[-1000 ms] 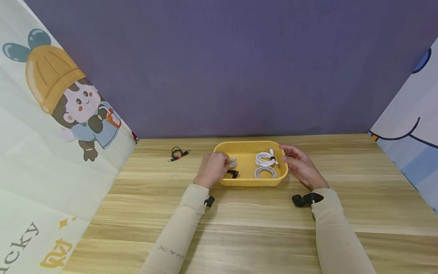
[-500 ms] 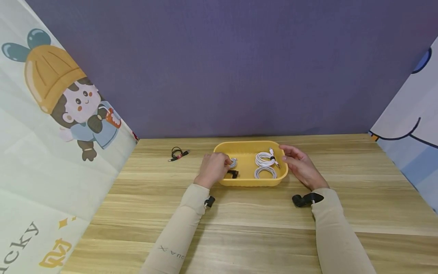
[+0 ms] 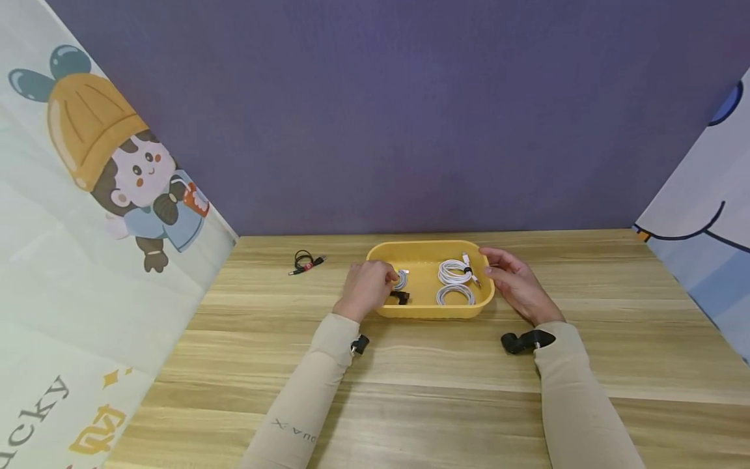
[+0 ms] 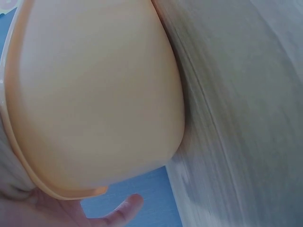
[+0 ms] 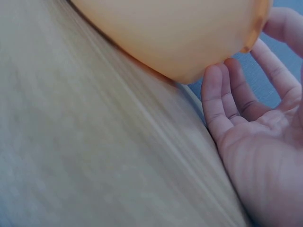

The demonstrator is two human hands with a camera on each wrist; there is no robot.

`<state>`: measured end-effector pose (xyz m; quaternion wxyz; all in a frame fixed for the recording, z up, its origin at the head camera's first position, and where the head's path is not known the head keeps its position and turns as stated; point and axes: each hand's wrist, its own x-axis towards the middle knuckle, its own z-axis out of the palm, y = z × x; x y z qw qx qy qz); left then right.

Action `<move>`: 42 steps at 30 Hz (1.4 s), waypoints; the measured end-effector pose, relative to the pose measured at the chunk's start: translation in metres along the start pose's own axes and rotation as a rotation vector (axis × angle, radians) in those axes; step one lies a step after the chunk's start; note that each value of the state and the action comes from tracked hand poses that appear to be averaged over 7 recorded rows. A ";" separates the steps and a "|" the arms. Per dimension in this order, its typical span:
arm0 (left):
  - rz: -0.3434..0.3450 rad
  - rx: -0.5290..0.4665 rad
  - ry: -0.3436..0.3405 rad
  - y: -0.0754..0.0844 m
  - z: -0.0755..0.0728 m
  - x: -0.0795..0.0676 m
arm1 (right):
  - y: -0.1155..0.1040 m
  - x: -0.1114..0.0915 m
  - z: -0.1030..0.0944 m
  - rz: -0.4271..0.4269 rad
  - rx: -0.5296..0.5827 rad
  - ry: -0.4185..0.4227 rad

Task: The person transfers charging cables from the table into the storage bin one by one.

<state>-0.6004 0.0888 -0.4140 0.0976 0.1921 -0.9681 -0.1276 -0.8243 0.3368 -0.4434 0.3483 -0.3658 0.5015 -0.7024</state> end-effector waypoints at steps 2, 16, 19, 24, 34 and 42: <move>0.000 -0.002 0.001 0.000 0.000 0.000 | 0.000 0.000 -0.001 -0.001 -0.004 -0.002; 0.007 -0.024 0.037 0.000 0.004 0.010 | 0.001 0.012 -0.012 0.005 -0.005 -0.020; 0.017 -0.049 0.059 0.000 0.006 0.017 | 0.001 0.020 -0.019 0.015 -0.003 -0.032; 0.044 -0.118 0.092 0.000 0.007 0.027 | 0.001 0.035 -0.031 0.026 -0.001 -0.055; 0.082 -0.282 0.206 -0.022 0.000 0.027 | 0.002 0.034 -0.032 0.014 0.012 -0.059; -0.055 -0.384 0.387 -0.055 -0.014 0.017 | 0.002 0.023 -0.026 0.008 -0.014 -0.062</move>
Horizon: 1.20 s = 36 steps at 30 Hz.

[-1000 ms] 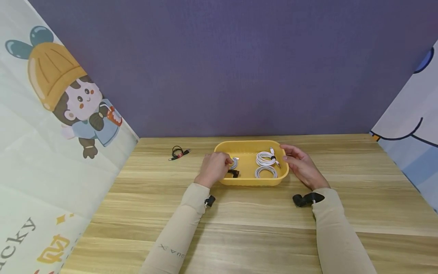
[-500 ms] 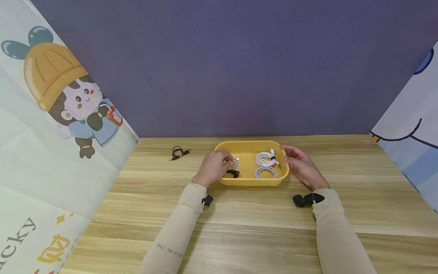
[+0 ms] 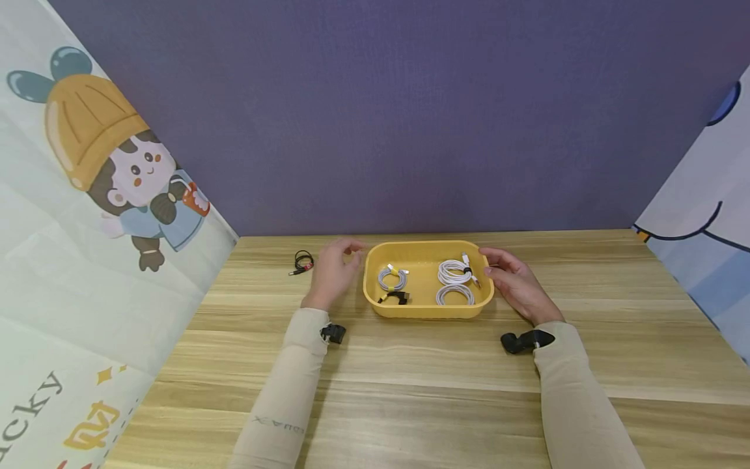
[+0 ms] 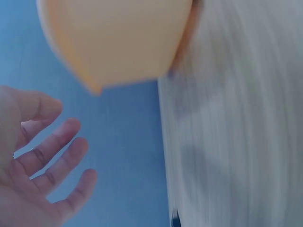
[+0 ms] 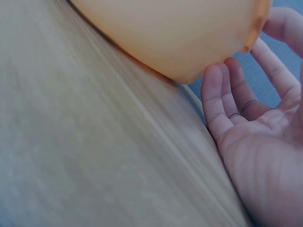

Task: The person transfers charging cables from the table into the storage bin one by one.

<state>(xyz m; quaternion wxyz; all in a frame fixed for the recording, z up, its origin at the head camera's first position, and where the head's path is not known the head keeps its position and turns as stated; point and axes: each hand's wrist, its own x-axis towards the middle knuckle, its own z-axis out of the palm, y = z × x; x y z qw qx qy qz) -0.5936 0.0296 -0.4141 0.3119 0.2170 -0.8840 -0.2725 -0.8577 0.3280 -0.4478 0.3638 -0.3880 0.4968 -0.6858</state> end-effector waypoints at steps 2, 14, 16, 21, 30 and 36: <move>-0.040 -0.002 0.037 -0.008 -0.006 0.001 | 0.000 0.000 -0.002 0.002 -0.005 -0.004; -0.329 0.130 0.030 -0.049 -0.025 -0.005 | 0.000 0.000 -0.007 0.010 -0.003 0.005; -0.360 0.137 0.015 -0.055 -0.026 -0.006 | 0.000 0.000 -0.008 0.009 -0.001 0.002; -0.412 0.163 -0.035 -0.063 -0.027 -0.007 | 0.002 0.000 -0.012 0.006 0.002 -0.001; -0.483 0.213 -0.157 -0.061 -0.026 -0.009 | 0.004 0.000 -0.019 -0.012 0.000 -0.012; -0.462 0.214 -0.157 -0.058 -0.022 -0.009 | 0.005 0.000 -0.023 -0.012 0.000 -0.010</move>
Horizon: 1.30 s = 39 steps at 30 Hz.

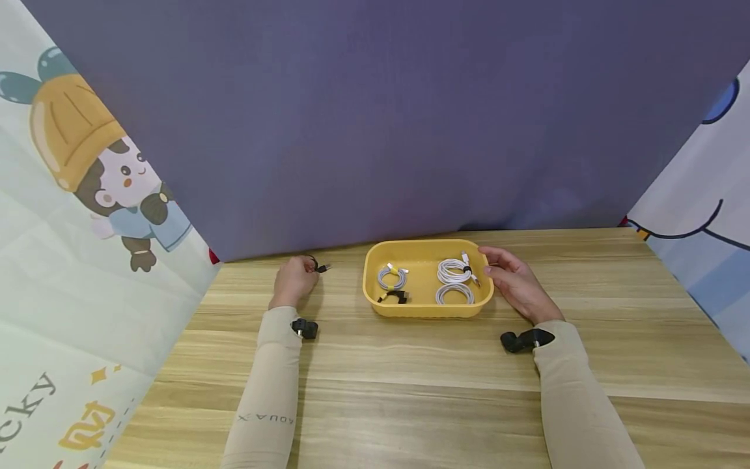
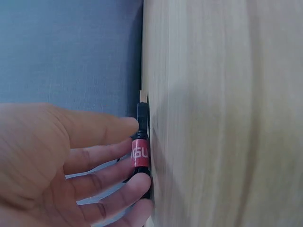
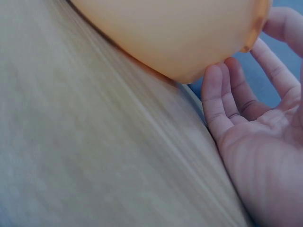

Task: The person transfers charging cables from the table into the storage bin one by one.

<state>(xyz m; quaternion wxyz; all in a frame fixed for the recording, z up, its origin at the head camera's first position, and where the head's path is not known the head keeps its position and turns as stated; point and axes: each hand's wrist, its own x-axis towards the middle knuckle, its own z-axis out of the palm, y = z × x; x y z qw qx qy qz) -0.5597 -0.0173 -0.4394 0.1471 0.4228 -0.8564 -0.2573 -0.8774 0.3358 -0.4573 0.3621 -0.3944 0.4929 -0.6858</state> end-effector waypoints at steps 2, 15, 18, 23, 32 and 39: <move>0.004 -0.004 0.002 0.000 -0.001 0.000 | 0.000 0.000 0.000 -0.001 0.001 0.003; -0.023 -0.021 -0.035 0.000 -0.001 -0.002 | 0.000 0.000 0.001 -0.013 0.024 0.002; -0.016 -0.014 -0.049 0.001 -0.002 -0.002 | 0.000 0.001 0.002 -0.014 0.034 0.005; 0.005 0.036 -0.115 0.004 -0.007 -0.005 | 0.000 0.001 0.002 -0.013 0.034 0.012; 0.103 0.118 -0.287 0.018 -0.030 -0.016 | -0.001 0.000 0.001 0.005 0.010 0.014; 0.154 0.036 -0.341 0.030 -0.043 -0.024 | -0.001 0.000 0.002 0.002 0.009 0.014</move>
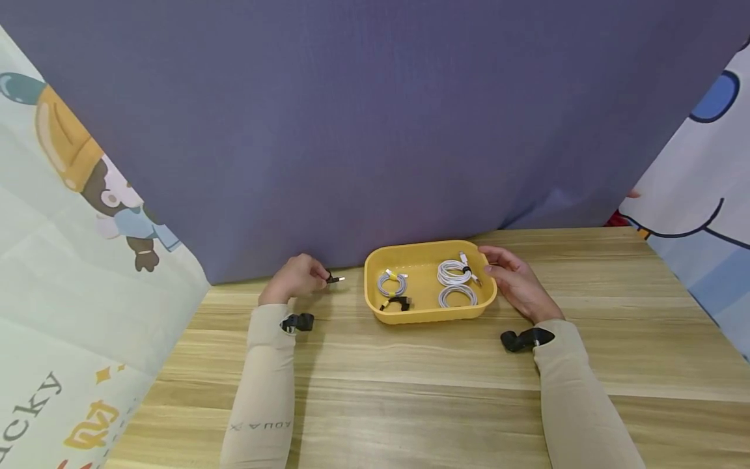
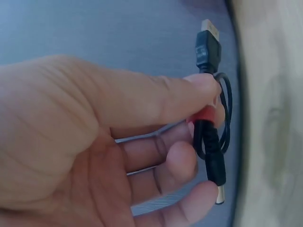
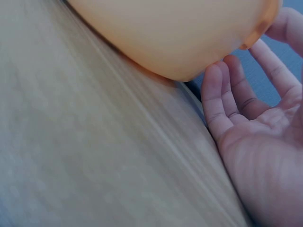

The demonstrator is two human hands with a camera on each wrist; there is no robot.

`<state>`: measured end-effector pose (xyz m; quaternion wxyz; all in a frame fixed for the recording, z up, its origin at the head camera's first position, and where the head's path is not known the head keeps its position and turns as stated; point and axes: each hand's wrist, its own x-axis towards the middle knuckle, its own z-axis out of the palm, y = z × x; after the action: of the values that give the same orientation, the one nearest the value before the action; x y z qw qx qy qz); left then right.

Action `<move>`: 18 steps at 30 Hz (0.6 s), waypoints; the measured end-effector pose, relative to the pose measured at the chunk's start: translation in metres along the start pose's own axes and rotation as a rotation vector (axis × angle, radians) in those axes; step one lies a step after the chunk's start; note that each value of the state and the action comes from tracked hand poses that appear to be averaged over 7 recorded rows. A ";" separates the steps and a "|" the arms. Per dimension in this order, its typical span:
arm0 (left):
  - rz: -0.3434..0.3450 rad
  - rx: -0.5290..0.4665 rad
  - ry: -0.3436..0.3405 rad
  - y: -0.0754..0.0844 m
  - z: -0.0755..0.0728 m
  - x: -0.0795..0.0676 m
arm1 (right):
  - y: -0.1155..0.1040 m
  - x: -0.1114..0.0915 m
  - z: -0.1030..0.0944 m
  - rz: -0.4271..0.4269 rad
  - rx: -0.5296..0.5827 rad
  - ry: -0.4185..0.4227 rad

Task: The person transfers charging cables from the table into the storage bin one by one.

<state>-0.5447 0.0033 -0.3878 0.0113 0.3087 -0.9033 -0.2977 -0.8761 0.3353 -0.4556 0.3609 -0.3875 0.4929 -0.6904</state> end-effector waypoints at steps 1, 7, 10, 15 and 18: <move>0.009 -0.007 0.007 0.002 -0.002 -0.002 | 0.000 0.000 0.000 -0.002 0.000 -0.001; 0.095 -0.059 0.062 0.014 -0.011 -0.011 | -0.002 -0.002 0.002 -0.007 0.006 -0.002; 0.130 -0.084 0.085 0.018 -0.013 -0.013 | -0.002 -0.002 0.002 -0.008 0.006 -0.002; 0.182 -0.096 0.150 0.024 -0.013 -0.015 | -0.002 -0.003 0.002 -0.010 -0.001 -0.007; 0.199 -0.104 0.190 0.028 -0.012 -0.015 | -0.003 -0.003 0.002 -0.008 -0.002 -0.008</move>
<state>-0.5454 0.0233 -0.3602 0.1422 0.2436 -0.9076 -0.3109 -0.8733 0.3382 -0.4532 0.3597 -0.3928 0.4906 -0.6897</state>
